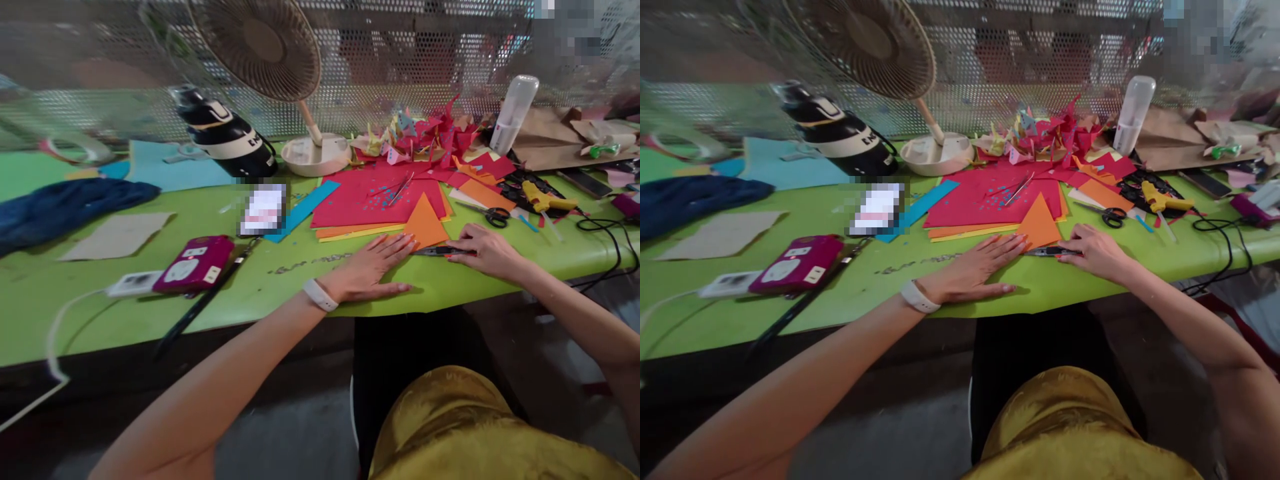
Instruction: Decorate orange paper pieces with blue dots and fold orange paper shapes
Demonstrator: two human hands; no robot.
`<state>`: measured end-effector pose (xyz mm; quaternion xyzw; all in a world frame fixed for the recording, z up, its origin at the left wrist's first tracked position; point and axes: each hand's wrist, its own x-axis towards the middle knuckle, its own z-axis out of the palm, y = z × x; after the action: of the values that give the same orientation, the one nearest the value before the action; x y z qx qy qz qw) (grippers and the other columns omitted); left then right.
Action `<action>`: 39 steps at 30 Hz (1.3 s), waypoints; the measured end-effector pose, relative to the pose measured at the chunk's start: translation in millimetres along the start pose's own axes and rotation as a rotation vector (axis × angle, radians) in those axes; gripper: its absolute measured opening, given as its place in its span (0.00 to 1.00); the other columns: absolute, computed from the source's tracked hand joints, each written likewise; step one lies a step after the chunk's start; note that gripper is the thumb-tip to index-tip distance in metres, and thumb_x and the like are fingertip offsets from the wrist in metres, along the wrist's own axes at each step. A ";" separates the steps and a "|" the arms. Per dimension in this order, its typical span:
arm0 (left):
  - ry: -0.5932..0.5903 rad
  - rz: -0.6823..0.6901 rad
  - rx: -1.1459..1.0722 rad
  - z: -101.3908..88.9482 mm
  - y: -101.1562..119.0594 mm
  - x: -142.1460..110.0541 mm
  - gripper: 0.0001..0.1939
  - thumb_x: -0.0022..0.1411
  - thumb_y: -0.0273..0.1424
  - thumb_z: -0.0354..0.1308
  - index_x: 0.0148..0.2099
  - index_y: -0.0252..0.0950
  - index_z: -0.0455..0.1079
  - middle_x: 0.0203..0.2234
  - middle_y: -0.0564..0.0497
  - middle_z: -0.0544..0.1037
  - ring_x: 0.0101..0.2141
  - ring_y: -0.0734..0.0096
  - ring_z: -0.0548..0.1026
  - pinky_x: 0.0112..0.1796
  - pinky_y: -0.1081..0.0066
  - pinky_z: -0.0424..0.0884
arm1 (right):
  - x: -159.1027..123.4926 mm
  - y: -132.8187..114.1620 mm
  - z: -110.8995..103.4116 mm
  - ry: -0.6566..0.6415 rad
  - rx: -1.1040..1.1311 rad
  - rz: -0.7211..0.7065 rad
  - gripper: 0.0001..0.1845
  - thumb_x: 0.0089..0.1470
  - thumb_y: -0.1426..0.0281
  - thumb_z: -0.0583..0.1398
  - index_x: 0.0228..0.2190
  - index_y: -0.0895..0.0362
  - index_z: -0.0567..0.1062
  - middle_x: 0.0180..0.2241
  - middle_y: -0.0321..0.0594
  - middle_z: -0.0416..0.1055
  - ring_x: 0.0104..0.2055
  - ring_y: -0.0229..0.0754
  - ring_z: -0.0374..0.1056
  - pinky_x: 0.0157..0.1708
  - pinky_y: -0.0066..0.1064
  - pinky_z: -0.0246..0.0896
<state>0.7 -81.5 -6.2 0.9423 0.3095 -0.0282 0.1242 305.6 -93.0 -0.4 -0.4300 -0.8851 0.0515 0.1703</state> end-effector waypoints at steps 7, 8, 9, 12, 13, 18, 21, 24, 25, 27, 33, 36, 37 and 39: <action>0.139 0.016 -0.132 -1.4 -9.6 -5.6 0.36 0.71 0.52 0.39 0.74 0.40 0.43 0.72 0.47 0.45 0.70 0.60 0.45 0.68 0.56 0.44 | -4.3 1.0 1.7 0.001 0.026 0.033 0.19 0.60 0.58 0.62 0.49 0.51 0.80 0.38 0.45 0.71 0.39 0.44 0.69 0.39 0.34 0.64; 0.206 -0.004 -0.149 0.1 -13.8 -6.3 0.32 0.73 0.49 0.37 0.73 0.41 0.49 0.72 0.48 0.48 0.70 0.61 0.48 0.67 0.56 0.48 | -4.6 0.9 1.8 0.000 0.025 0.031 0.19 0.60 0.58 0.62 0.49 0.50 0.80 0.37 0.44 0.71 0.38 0.43 0.68 0.39 0.34 0.63; 0.281 -0.035 -0.154 2.2 -18.4 -6.7 0.30 0.74 0.47 0.37 0.70 0.42 0.57 0.71 0.49 0.52 0.69 0.60 0.52 0.67 0.56 0.51 | -4.7 0.8 1.7 -0.003 0.023 0.028 0.18 0.60 0.58 0.62 0.49 0.50 0.80 0.37 0.44 0.71 0.38 0.43 0.68 0.39 0.33 0.63; 0.336 -0.040 -0.190 9.1 -30.5 -7.1 0.27 0.74 0.45 0.38 0.63 0.39 0.69 0.64 0.47 0.66 0.64 0.60 0.64 0.64 0.55 0.60 | -4.6 -0.7 0.2 -0.004 0.010 0.022 0.19 0.60 0.57 0.61 0.50 0.51 0.80 0.38 0.45 0.71 0.38 0.43 0.67 0.38 0.33 0.63; 0.330 -0.035 -0.200 10.6 -32.9 -7.2 0.27 0.74 0.44 0.39 0.62 0.38 0.69 0.63 0.46 0.68 0.63 0.61 0.65 0.64 0.55 0.60 | -3.9 -1.7 -0.2 -0.003 0.006 0.022 0.19 0.61 0.57 0.61 0.50 0.51 0.80 0.38 0.45 0.71 0.38 0.43 0.67 0.38 0.33 0.62; 0.305 -0.041 -0.220 8.8 -32.4 -8.5 0.25 0.73 0.43 0.41 0.63 0.40 0.68 0.63 0.48 0.67 0.64 0.63 0.65 0.64 0.57 0.60 | 4.2 -9.5 2.1 0.013 0.008 0.009 0.19 0.61 0.58 0.60 0.49 0.53 0.80 0.39 0.46 0.72 0.38 0.43 0.67 0.37 0.33 0.62; 0.310 -0.043 -0.210 7.2 -30.4 -8.5 0.25 0.73 0.42 0.41 0.63 0.39 0.68 0.63 0.48 0.67 0.63 0.64 0.65 0.64 0.57 0.60 | 7.1 -11.6 2.5 0.009 0.008 -0.015 0.19 0.61 0.59 0.60 0.49 0.53 0.80 0.38 0.46 0.72 0.38 0.44 0.67 0.37 0.33 0.62; 0.312 -0.038 -0.207 8.2 -31.1 -7.5 0.25 0.73 0.43 0.42 0.63 0.40 0.68 0.63 0.48 0.67 0.63 0.64 0.66 0.64 0.57 0.61 | 6.1 -11.3 0.6 -0.018 0.015 -0.029 0.18 0.61 0.59 0.61 0.48 0.53 0.81 0.37 0.45 0.72 0.38 0.43 0.67 0.36 0.32 0.61; 0.313 -0.039 -0.208 8.7 -31.6 -7.1 0.25 0.73 0.43 0.42 0.63 0.40 0.68 0.63 0.49 0.67 0.63 0.64 0.66 0.64 0.58 0.60 | 5.7 -11.5 0.1 -0.022 0.016 -0.026 0.17 0.61 0.59 0.61 0.48 0.52 0.81 0.37 0.45 0.72 0.37 0.43 0.67 0.36 0.32 0.61; 0.312 -0.045 -0.208 9.4 -32.6 -6.4 0.25 0.73 0.43 0.41 0.63 0.40 0.68 0.63 0.49 0.67 0.63 0.65 0.66 0.64 0.58 0.60 | 6.0 -13.0 -0.2 -0.020 0.013 -0.011 0.18 0.60 0.59 0.62 0.48 0.52 0.81 0.37 0.45 0.72 0.37 0.43 0.68 0.36 0.32 0.61; 0.288 -0.064 -0.197 8.4 -30.8 -6.2 0.26 0.73 0.42 0.41 0.64 0.40 0.67 0.63 0.50 0.67 0.63 0.67 0.65 0.64 0.60 0.60 | 10.5 -19.0 1.9 -0.033 0.019 0.005 0.19 0.60 0.60 0.62 0.49 0.53 0.80 0.38 0.46 0.72 0.39 0.44 0.68 0.38 0.33 0.63; 0.276 -0.071 -0.186 7.8 -29.1 -7.4 0.25 0.73 0.42 0.41 0.64 0.41 0.67 0.64 0.51 0.66 0.64 0.67 0.64 0.64 0.61 0.58 | 9.1 -17.9 1.9 -0.051 0.035 -0.007 0.18 0.60 0.60 0.62 0.49 0.52 0.80 0.38 0.45 0.72 0.39 0.44 0.68 0.38 0.32 0.63; 0.273 -0.076 -0.186 7.0 -29.3 -7.5 0.25 0.73 0.41 0.41 0.64 0.41 0.66 0.64 0.51 0.65 0.64 0.68 0.64 0.65 0.61 0.57 | 8.5 -17.3 1.9 -0.052 0.035 -0.004 0.18 0.60 0.60 0.62 0.49 0.52 0.80 0.38 0.44 0.72 0.39 0.44 0.68 0.38 0.32 0.63; 0.257 -0.082 -0.200 3.3 -31.7 -6.9 0.25 0.73 0.41 0.42 0.64 0.40 0.67 0.64 0.51 0.65 0.64 0.67 0.64 0.64 0.61 0.58 | 7.7 -16.2 2.1 -0.050 0.032 0.007 0.18 0.60 0.59 0.62 0.49 0.52 0.80 0.38 0.44 0.71 0.39 0.44 0.69 0.38 0.32 0.63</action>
<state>-23.5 -61.6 -15.3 0.9077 0.3623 0.1185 0.1757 288.5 -97.0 3.5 -0.4289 -0.8867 0.0771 0.1548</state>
